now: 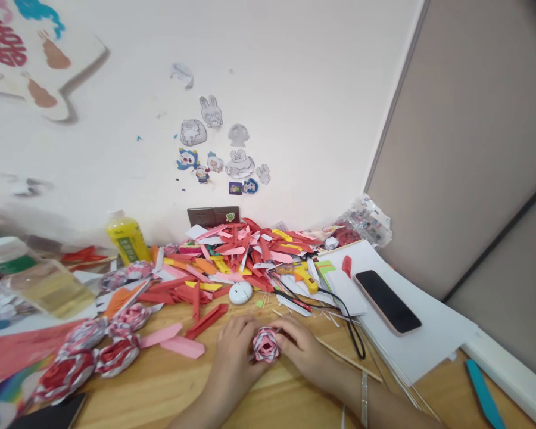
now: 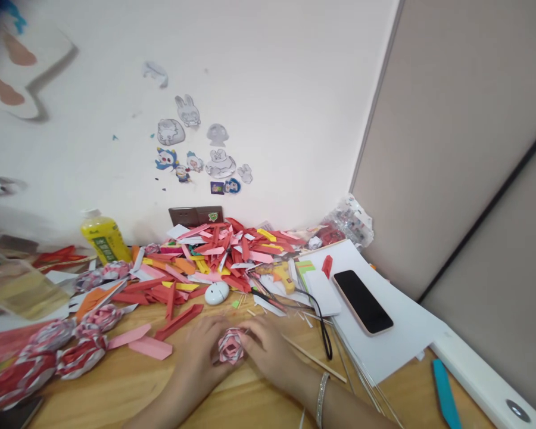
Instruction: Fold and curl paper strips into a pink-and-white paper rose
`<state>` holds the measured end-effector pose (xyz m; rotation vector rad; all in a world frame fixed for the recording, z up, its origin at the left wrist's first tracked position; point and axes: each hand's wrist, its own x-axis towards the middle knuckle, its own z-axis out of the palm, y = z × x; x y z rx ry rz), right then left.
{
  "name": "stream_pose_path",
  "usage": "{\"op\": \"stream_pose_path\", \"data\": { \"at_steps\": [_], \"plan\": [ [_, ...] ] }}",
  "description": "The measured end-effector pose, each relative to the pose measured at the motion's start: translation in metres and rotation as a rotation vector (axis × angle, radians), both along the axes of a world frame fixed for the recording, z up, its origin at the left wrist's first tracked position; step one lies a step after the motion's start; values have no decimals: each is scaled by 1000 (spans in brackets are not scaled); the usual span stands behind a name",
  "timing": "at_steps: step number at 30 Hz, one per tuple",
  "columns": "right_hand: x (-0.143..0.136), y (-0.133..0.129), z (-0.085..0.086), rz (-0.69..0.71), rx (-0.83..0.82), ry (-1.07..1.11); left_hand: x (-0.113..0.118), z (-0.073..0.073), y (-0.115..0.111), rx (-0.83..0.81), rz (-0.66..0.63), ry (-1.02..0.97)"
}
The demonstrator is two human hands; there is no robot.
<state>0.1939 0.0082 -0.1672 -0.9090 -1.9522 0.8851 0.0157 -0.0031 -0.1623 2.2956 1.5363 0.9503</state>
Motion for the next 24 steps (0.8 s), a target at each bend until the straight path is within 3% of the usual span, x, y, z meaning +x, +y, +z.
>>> {"op": "stream_pose_path", "data": {
  "at_steps": [8,24],
  "plan": [
    [2,4,-8,-60,46,22,0,-2,4,-36,-3,-62],
    [2,3,0,-31,52,25,0,2,1,-69,-36,-82]
  ]
}}
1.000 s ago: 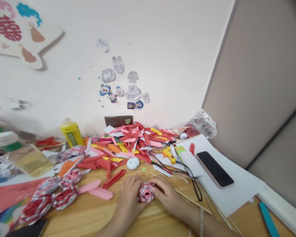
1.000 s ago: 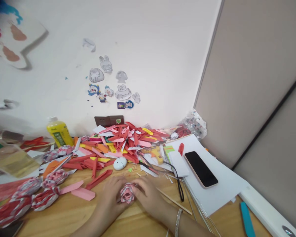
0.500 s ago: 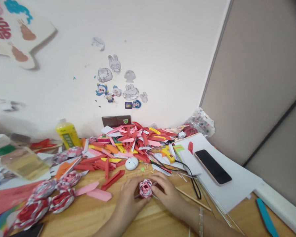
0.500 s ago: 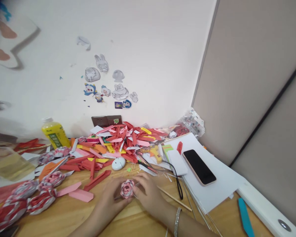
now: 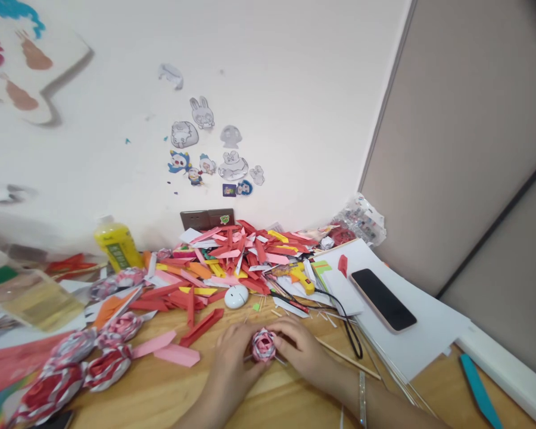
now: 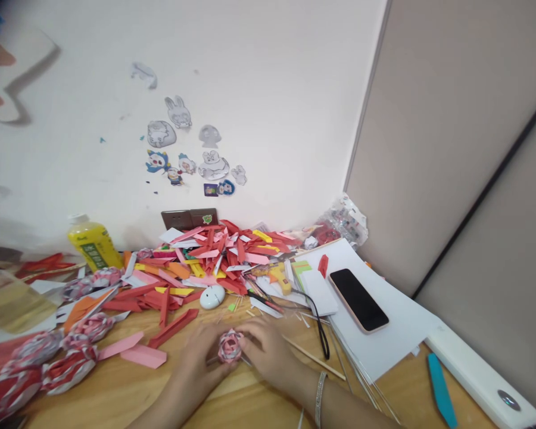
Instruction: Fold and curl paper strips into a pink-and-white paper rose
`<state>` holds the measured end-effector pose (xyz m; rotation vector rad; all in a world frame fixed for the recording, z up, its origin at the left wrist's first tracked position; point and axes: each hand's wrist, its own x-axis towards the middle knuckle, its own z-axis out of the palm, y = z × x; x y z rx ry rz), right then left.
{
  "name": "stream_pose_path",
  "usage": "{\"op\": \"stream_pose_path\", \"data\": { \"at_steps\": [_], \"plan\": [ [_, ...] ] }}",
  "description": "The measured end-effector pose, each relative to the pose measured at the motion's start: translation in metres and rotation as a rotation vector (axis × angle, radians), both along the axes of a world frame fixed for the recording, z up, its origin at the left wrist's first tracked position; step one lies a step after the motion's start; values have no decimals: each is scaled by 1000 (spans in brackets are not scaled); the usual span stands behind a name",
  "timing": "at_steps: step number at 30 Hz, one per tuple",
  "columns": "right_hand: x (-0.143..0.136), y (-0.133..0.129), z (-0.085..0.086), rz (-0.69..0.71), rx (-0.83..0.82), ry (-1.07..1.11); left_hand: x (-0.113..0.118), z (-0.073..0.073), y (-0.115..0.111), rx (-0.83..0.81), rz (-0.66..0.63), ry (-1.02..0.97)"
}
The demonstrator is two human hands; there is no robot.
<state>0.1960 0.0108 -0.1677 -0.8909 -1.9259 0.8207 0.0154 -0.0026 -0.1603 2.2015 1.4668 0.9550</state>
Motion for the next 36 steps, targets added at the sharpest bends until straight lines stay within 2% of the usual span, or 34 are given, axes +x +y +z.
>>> {"op": "stream_pose_path", "data": {
  "at_steps": [10,24,36],
  "plan": [
    [0,2,-15,-110,-121,-8,-2,-10,2,-8,21,-47],
    [1,-1,-8,-91,-57,-69,0,-9,2,48,37,-93],
    [1,-7,0,4,34,-113,-2,-11,1,40,29,-133]
  ]
}}
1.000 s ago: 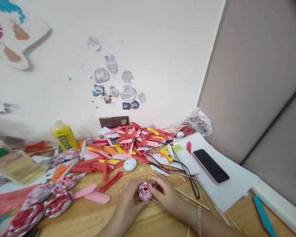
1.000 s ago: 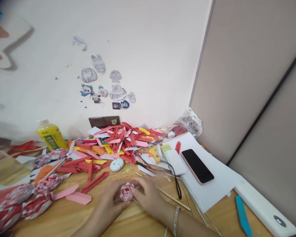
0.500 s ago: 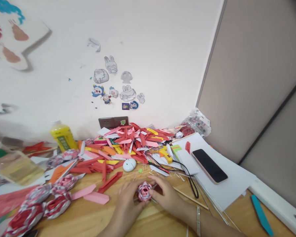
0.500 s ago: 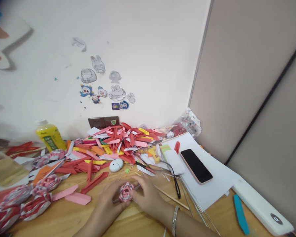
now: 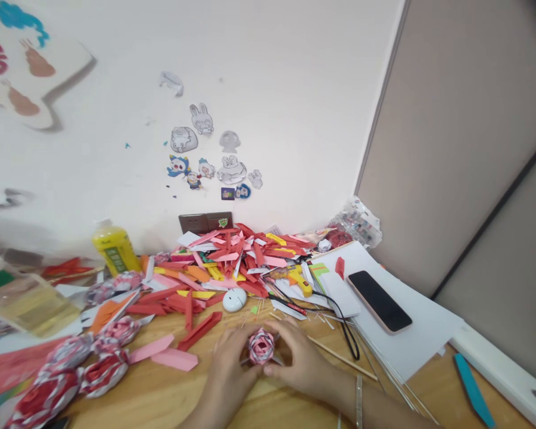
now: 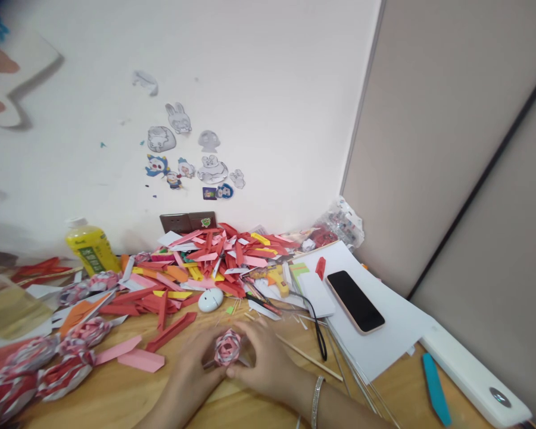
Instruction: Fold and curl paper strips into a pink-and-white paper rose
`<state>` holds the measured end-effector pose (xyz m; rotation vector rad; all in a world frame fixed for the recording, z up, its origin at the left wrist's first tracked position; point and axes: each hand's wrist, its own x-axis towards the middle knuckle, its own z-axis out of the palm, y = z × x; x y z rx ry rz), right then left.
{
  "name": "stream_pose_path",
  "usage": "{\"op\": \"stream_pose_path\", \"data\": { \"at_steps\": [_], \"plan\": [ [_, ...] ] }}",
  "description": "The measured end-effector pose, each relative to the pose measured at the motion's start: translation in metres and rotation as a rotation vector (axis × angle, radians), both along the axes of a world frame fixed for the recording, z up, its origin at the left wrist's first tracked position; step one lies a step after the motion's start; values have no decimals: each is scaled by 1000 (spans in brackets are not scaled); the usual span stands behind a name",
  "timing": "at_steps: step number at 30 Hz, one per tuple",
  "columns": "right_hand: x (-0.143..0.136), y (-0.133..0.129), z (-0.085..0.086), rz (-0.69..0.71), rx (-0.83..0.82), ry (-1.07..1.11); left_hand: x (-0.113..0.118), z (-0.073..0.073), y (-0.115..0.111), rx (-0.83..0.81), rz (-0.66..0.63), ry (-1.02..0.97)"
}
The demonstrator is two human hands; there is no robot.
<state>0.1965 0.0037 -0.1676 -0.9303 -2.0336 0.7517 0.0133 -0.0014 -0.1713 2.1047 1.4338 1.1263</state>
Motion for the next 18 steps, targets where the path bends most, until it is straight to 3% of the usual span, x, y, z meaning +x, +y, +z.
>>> {"op": "stream_pose_path", "data": {
  "at_steps": [4,8,10,14,18],
  "plan": [
    [2,5,-1,-63,134,-15,1,-2,3,-2,10,-8],
    [12,16,-1,-391,200,-149,2,-4,4,3,59,-24],
    [15,20,0,-472,174,-297,2,-5,5,14,82,-31],
    [14,25,1,-471,185,-617,2,-3,7,44,94,-46],
    [8,30,2,-475,212,-699,2,1,6,60,46,-57]
  ]
}}
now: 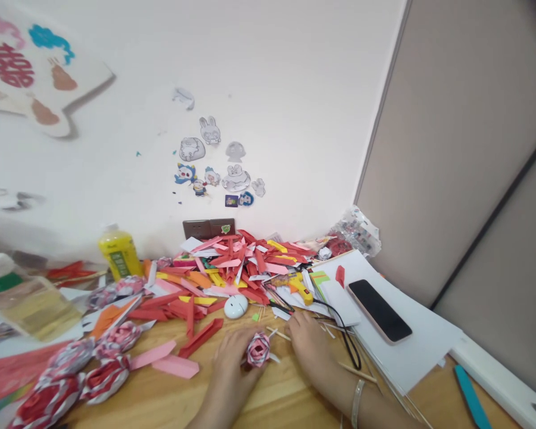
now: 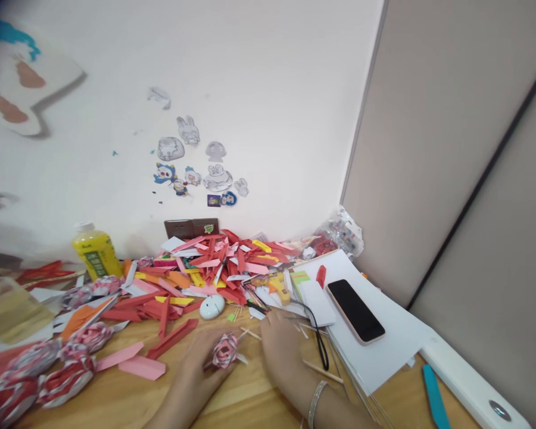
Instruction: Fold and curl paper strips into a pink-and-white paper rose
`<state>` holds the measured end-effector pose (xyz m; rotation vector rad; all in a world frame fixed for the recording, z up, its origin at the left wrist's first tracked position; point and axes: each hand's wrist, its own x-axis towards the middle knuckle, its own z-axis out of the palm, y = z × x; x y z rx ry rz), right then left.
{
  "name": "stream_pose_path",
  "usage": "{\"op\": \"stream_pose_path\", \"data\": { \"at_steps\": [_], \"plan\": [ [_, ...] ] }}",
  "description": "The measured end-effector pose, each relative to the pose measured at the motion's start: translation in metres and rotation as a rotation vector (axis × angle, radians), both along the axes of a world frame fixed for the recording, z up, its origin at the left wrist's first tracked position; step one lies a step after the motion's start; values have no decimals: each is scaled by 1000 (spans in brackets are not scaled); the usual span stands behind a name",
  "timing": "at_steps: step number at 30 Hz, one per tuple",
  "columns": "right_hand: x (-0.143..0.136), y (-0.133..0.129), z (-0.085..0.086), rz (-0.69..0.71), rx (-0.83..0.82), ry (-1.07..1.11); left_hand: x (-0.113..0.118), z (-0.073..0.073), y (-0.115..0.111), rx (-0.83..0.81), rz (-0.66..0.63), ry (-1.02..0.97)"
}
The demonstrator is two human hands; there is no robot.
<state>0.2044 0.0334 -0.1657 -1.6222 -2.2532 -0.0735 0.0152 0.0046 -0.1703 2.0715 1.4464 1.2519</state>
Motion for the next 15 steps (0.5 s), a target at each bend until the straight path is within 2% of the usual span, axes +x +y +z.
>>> {"op": "stream_pose_path", "data": {
  "at_steps": [5,10,15],
  "plan": [
    [-7,-7,6,49,9,-36,1,3,-1,-6,-49,-45],
    [-15,-11,3,39,-83,-21,1,1,0,-6,-56,-83],
    [-2,-7,7,9,-99,17,2,-3,1,22,-66,-109]
  ]
}}
